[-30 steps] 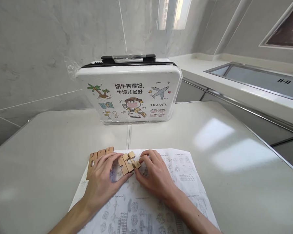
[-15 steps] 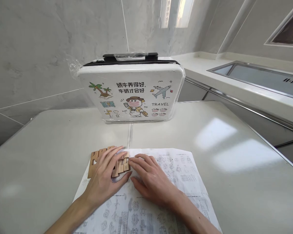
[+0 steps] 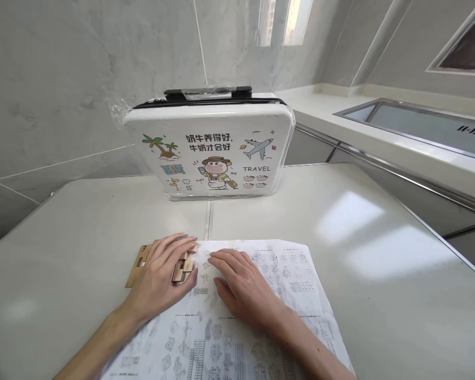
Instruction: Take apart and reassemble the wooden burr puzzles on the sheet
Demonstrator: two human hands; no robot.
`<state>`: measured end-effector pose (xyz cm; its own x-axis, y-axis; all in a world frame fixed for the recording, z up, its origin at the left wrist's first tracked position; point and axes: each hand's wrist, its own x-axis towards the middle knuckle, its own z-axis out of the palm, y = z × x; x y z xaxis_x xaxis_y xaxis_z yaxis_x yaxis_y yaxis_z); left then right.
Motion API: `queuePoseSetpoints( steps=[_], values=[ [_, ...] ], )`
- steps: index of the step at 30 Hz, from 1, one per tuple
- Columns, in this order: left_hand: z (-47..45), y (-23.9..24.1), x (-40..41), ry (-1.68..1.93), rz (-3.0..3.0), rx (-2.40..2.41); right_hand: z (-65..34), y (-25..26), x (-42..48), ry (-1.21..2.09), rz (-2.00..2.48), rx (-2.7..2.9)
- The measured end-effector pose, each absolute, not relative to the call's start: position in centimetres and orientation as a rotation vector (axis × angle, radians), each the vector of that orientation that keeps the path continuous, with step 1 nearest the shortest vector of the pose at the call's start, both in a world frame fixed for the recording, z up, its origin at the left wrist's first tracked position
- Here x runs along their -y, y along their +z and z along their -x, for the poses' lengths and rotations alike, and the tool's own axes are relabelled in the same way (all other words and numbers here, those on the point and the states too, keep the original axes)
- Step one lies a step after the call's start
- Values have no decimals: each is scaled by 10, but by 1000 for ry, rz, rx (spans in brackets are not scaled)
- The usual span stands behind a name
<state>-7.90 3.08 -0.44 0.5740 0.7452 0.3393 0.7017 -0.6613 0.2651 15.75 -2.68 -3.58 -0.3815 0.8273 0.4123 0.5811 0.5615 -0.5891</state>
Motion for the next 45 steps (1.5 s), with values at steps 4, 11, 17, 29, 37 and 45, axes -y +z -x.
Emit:
queuePoseSetpoints(
  steps=[4,11,17,29,37,45],
  values=[
    [88,-2,-38,588,-2712,-1130,-157,-37,26,456,1107,2095],
    [96,-4,-44,602,-2714,-1252,-157,-38,27,437,1116,2085],
    [101,5,-45,650,-2663,-1240,-156,-37,28,455,1125,2071],
    [170,-4,-80,876,-1993,-1534,-153,-36,30,493,1177,2036],
    [179,-11,-81,890,-1899,-1505,-151,-35,30,513,1192,2020],
    [184,-15,-82,864,-1946,-1522,-148,-33,30,547,1227,2027]
  ],
)
